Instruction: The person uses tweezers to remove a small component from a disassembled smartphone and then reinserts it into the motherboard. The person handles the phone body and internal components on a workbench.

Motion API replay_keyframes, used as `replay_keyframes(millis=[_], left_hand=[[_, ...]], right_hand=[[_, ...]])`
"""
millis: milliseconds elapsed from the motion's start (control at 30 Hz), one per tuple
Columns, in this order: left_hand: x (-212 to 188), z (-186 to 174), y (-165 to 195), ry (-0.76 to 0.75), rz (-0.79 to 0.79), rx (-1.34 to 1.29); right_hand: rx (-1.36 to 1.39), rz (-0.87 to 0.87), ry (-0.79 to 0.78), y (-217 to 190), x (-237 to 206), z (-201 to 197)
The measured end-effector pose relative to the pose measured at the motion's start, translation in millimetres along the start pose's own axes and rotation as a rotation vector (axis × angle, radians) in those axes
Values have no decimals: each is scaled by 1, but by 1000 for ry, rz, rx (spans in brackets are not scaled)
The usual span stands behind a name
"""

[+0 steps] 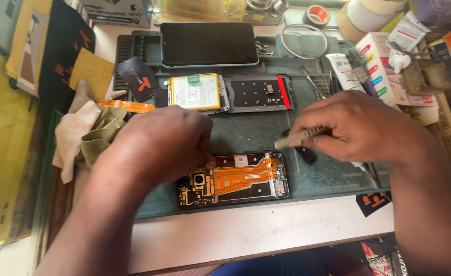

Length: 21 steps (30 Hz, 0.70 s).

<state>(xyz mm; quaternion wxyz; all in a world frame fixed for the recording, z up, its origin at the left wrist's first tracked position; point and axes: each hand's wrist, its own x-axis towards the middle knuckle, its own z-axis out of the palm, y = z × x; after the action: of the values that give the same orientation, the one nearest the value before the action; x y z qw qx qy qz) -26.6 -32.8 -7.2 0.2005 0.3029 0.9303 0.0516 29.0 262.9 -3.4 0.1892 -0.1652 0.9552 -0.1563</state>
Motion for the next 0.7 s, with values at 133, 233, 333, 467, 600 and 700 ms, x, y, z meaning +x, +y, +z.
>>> replay_keyframes(millis=[133,233,333,467,600,700], left_hand=[[-1,-4,0,102,73,-82],[-4,-9,5,50,65,-79],[-6,-10,12,6,168,-111],[-8,-2,15,45,347,-172],[-9,9,8,99,377,-138],[-7,16,4,112,392,-129]], right_hand=[[-14,-132,145,-9,2,-3],[-29,-115,137,-15,3,-5],[-51,-115,153,-19,2,-5],[-114,-42,142,-19,2,-5],[-116,-214,249,-15,2,-6],[-109,-67,203,-13,2,-7]])
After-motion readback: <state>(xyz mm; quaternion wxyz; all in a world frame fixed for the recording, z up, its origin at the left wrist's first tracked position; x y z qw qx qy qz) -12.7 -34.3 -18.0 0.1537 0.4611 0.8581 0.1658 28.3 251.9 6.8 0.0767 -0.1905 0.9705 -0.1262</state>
